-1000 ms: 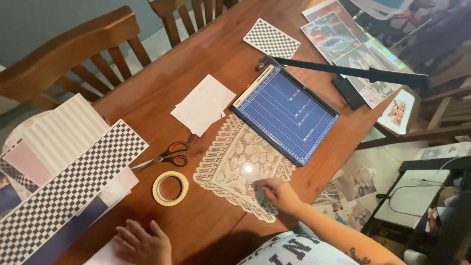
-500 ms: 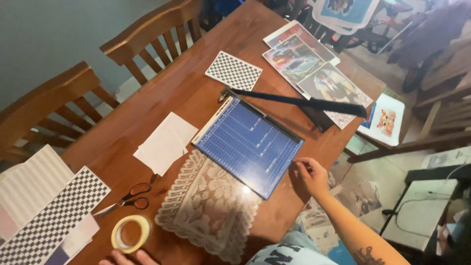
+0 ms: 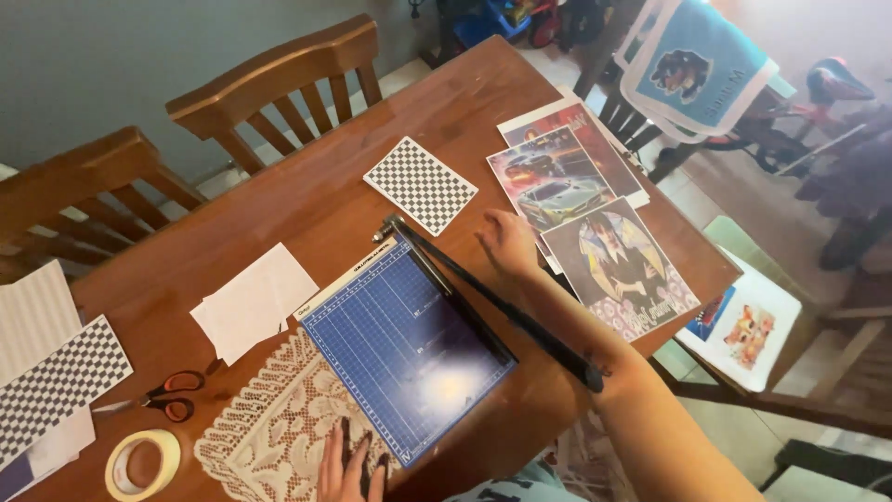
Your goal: The person uses a paper trimmer to cut a sheet of checkered paper into smaller rectangular pieces. They align the paper on the blue cutting mat, press down the lever to slice it, and then separate the cut sections. The process is repeated to create multiple uniform pieces from the original sheet.
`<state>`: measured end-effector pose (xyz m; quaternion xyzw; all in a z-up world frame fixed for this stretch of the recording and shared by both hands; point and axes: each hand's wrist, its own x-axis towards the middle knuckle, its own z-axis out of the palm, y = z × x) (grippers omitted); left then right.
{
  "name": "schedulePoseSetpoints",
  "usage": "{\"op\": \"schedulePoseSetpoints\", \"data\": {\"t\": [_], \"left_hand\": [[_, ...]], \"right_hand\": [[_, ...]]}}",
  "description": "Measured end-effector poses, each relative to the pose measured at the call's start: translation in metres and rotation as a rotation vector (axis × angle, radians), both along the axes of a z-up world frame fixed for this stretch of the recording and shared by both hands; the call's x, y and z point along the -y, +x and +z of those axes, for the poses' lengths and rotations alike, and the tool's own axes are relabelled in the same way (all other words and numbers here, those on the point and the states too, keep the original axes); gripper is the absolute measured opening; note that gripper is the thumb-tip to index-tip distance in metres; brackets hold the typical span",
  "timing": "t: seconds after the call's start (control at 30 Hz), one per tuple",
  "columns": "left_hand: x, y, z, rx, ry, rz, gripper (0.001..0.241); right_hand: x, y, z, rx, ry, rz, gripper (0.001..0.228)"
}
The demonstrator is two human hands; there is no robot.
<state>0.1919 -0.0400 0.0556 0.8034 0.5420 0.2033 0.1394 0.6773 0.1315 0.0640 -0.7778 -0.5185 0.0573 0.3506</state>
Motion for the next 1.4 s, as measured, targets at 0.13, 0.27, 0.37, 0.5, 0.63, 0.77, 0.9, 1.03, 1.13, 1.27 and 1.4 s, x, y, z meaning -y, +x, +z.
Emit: {"op": "schedulePoseSetpoints", "data": {"t": [0.13,0.27,0.37,0.5,0.63,0.77,0.9,1.03,1.13,1.27,1.4], "left_hand": [[0.020,-0.030,-0.072,-0.013,-0.047,0.106,0.049],[0.042,-0.026,-0.069,0.370,-0.473,0.427,0.091],[0.046,-0.042,-0.075,0.275,-0.544,0.415,0.096],[0.048,-0.028,-0.059,0.047,-0.156,0.181,0.045],[0.038,0.014,-0.018,0.030,-0.093,0.257,0.048],[0.032,0.023,-0.009,0.006,-0.139,0.237,0.044],[0.031,0.032,0.016,-0.028,-0.351,0.278,0.049],[0.029,0.040,0.025,-0.049,-0.366,0.327,0.049],[0.035,0.029,0.003,-0.040,-0.358,0.313,0.048],[0.038,0.030,0.002,-0.044,-0.338,0.309,0.049],[0.039,0.030,0.006,-0.001,-0.342,0.295,0.044]], "right_hand": [[-0.063,0.023,-0.045,0.020,-0.009,0.086,0.067],[-0.101,0.024,-0.064,0.161,-0.227,-0.019,0.087],[-0.118,0.026,-0.069,0.273,-0.340,-0.096,0.086],[-0.134,0.029,-0.050,0.188,-0.581,-0.161,0.079],[-0.143,0.029,-0.036,0.217,-0.710,-0.150,0.090],[-0.137,0.024,-0.027,0.225,-0.701,-0.138,0.071],[-0.130,0.022,-0.047,0.270,-0.451,-0.175,0.064],[-0.126,0.015,-0.056,0.290,-0.343,-0.140,0.041],[-0.122,0.010,-0.063,0.324,-0.282,-0.116,0.039],[-0.123,0.013,-0.077,0.265,-0.195,-0.092,0.026],[-0.123,0.017,-0.066,0.110,-0.345,-0.104,0.032]]}}
